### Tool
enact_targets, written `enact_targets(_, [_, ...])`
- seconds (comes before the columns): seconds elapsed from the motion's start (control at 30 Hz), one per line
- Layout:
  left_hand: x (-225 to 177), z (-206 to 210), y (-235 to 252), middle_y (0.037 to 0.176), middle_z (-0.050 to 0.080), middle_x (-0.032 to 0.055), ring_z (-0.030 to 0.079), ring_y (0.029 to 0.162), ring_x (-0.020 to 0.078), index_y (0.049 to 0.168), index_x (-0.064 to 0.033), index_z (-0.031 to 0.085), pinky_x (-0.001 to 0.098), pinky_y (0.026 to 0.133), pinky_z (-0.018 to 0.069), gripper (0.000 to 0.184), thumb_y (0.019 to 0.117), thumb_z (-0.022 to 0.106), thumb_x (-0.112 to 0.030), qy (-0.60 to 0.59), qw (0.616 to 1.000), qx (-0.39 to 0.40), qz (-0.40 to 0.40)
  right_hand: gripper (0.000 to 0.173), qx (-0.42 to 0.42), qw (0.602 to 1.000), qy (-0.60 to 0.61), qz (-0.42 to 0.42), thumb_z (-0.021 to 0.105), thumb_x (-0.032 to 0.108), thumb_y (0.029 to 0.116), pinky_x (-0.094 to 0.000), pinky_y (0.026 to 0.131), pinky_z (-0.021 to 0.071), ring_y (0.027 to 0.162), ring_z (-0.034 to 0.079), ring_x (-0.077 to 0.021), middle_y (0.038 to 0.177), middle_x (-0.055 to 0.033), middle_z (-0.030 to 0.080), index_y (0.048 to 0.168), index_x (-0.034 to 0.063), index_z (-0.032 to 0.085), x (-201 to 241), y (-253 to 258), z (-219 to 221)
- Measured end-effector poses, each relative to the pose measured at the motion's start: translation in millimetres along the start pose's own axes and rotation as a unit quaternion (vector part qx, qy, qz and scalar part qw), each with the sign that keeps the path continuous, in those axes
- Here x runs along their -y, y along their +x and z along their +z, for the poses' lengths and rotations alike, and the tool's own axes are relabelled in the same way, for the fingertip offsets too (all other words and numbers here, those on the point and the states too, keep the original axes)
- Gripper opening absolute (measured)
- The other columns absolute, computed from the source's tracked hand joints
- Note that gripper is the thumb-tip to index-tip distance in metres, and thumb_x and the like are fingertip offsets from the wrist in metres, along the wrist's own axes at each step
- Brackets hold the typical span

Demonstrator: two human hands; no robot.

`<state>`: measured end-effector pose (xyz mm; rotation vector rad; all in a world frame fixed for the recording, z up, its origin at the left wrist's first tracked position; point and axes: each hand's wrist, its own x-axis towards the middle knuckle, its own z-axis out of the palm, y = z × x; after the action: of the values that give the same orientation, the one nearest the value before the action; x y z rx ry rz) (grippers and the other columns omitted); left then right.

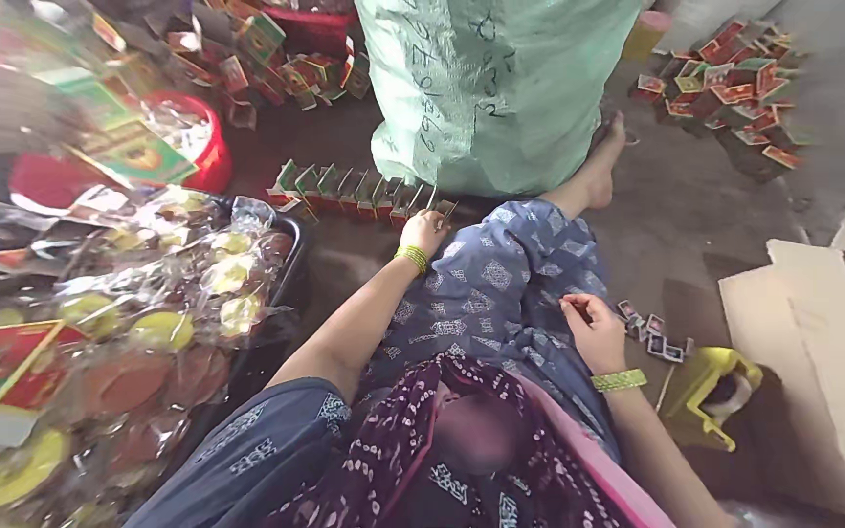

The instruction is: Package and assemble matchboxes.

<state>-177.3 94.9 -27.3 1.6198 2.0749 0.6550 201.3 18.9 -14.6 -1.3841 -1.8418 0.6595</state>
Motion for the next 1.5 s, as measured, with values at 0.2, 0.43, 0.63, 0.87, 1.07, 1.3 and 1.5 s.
enact_targets(0.2, [-5.5,-2.7,8.7,0.128,0.067,0.0179,0.064,0.121,0.0347,0.127,-0.0064,0.068,0.057,0.105,0.0488,0.033,0.1073,0.049,-0.024,0.013,1.0,-0.01,-0.003,0.02,-0.014,1.0,0.007,0.001,0.066,0.016,0.0962,-0.0276,0.081,0.0603,0.087,0.071,-0.0084,0.097,-0.0071,0.074,0.108,0.0016,0.071,-1.5,-0.3,-0.9])
enact_targets(0.43, [-43.3,-60.2,-69.3,0.111,0.068,0.0161,0.065,0.11,0.0279,0.107,-0.0019,0.071,0.0452,0.1,0.0526,0.02,0.1032,0.054,-0.012,-0.077,0.9,-0.253,0.347,0.02,-0.004,0.999,0.044,0.004,0.068,0.018,0.0957,-0.0292,0.08,0.0609,0.085,0.071,-0.0085,0.097,-0.0054,0.075,0.108,0.0022,0.071,2.0,0.5,-4.1])
enact_targets(0.63, [-110.9,-104.4,-124.3,0.11,0.061,0.0076,0.059,0.108,0.0158,0.102,-0.0065,0.066,0.0332,0.095,0.0526,0.015,0.1044,0.052,-0.012,-0.25,0.817,-0.121,0.505,0.03,0.077,0.939,0.331,0.059,0.067,0.011,0.0949,-0.0389,0.08,0.063,0.096,0.072,-0.0222,0.114,-0.0117,0.071,0.121,-0.0022,0.06,54.1,5.8,-10.3])
enact_targets(0.87, [-162.8,-35.9,-139.2,0.112,0.062,0.0,0.06,0.098,0.0071,0.108,-0.012,0.06,0.0257,0.078,0.0509,0.019,0.1052,0.042,-0.016,-0.596,0.668,0.299,0.331,0.054,0.407,0.732,0.541,-0.072,0.081,0.037,0.0865,-0.0252,0.095,0.0574,0.11,0.068,-0.0027,0.124,0.011,0.072,0.137,0.0273,0.062,72.8,-18.7,-41.6])
enact_targets(1.07, [-160.7,2.0,-138.0,0.133,0.063,0.0093,0.065,0.115,0.0204,0.151,-0.0135,0.04,0.0406,0.094,0.0575,0.066,0.104,0.033,-0.059,-0.556,0.743,0.335,0.161,0.038,0.168,0.855,0.489,0.047,0.081,0.016,0.0868,-0.034,0.089,0.0616,0.096,0.072,-0.0114,0.107,0.0003,0.076,0.122,0.0124,0.067,81.4,-54.4,-50.3])
enact_targets(1.3, [-145.6,65.2,-138.0,0.112,0.072,0.0067,0.071,0.103,0.0127,0.135,0.0,0.048,0.0357,0.094,0.0606,0.082,0.0699,0.094,-0.021,-0.402,0.841,0.284,0.225,0.048,0.008,0.98,0.197,0.038,0.061,0.038,0.102,-0.0326,0.088,0.0606,0.101,0.069,-0.0115,0.114,-0.0076,0.069,0.132,0.0007,0.056,64.3,-44.1,-29.6])
enact_targets(1.5, [-133.9,73.1,-128.6,0.118,0.071,0.0069,0.069,0.111,0.0137,0.131,-0.0022,0.057,0.0389,0.1,0.0582,0.073,0.07,0.094,-0.018,-0.353,0.853,0.292,0.251,0.065,-0.051,0.981,0.076,0.174,0.022,0.05,0.1103,-0.0417,0.099,0.0535,0.112,0.066,-0.018,0.119,-0.0097,0.07,0.124,0.0052,0.068,-16.6,-10.1,-67.5])
